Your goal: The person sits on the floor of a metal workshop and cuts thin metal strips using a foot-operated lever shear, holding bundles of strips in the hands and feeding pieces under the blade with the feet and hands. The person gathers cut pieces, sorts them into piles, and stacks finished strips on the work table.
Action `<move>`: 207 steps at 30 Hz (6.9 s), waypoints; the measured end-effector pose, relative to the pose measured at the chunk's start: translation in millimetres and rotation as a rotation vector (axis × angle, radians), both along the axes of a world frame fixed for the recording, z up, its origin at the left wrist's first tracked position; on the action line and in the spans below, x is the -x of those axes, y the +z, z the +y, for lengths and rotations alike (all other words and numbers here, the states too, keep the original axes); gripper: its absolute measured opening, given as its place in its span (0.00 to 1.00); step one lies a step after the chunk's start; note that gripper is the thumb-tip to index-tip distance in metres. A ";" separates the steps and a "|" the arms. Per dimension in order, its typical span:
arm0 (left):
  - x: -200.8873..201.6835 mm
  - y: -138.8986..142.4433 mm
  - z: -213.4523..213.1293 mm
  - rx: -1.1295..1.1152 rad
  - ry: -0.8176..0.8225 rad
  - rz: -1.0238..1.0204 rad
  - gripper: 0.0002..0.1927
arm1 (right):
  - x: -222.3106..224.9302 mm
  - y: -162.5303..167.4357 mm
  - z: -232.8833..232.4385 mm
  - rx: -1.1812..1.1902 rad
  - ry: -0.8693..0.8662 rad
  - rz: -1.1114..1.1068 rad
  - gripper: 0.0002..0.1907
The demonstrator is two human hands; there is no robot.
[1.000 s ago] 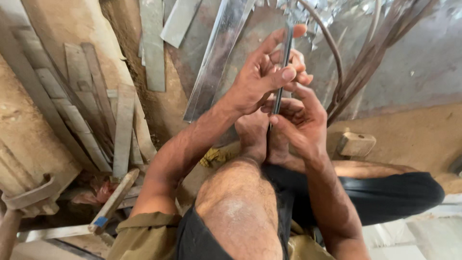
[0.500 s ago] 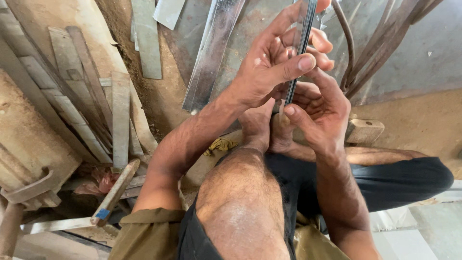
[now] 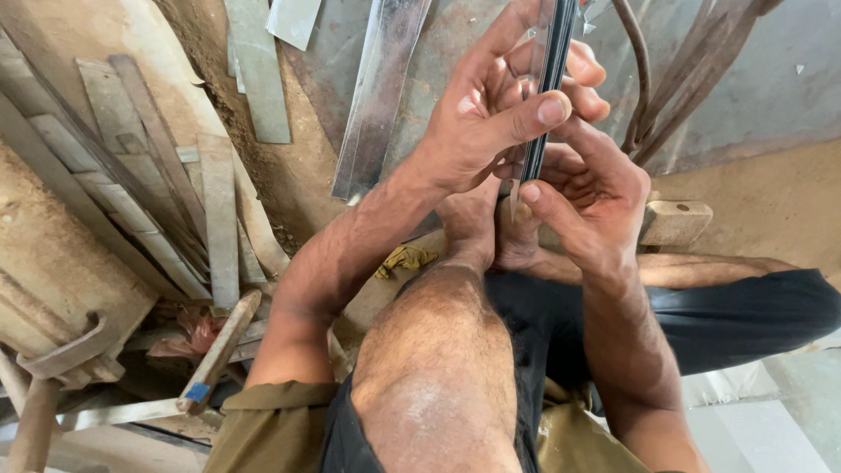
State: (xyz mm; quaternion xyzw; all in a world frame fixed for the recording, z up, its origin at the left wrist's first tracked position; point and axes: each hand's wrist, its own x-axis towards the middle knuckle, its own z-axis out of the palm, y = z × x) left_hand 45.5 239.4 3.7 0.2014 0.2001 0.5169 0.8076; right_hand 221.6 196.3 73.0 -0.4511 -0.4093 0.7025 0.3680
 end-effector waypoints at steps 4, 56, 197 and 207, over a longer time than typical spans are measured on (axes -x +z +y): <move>-0.1 -1.2 -1.9 0.029 0.007 -0.021 0.33 | 1.4 0.2 -1.7 0.005 0.003 0.011 0.30; -1.7 -9.2 -6.7 0.027 0.002 -0.109 0.27 | 3.7 -1.6 -9.5 -0.116 0.008 -0.127 0.30; -11.2 -25.7 -17.7 0.104 -0.044 -0.115 0.28 | -17.1 -19.0 -0.7 0.196 -0.006 0.034 0.37; -12.3 -26.2 -17.4 0.095 -0.033 -0.110 0.27 | -18.5 -22.5 -4.2 0.126 0.007 -0.025 0.35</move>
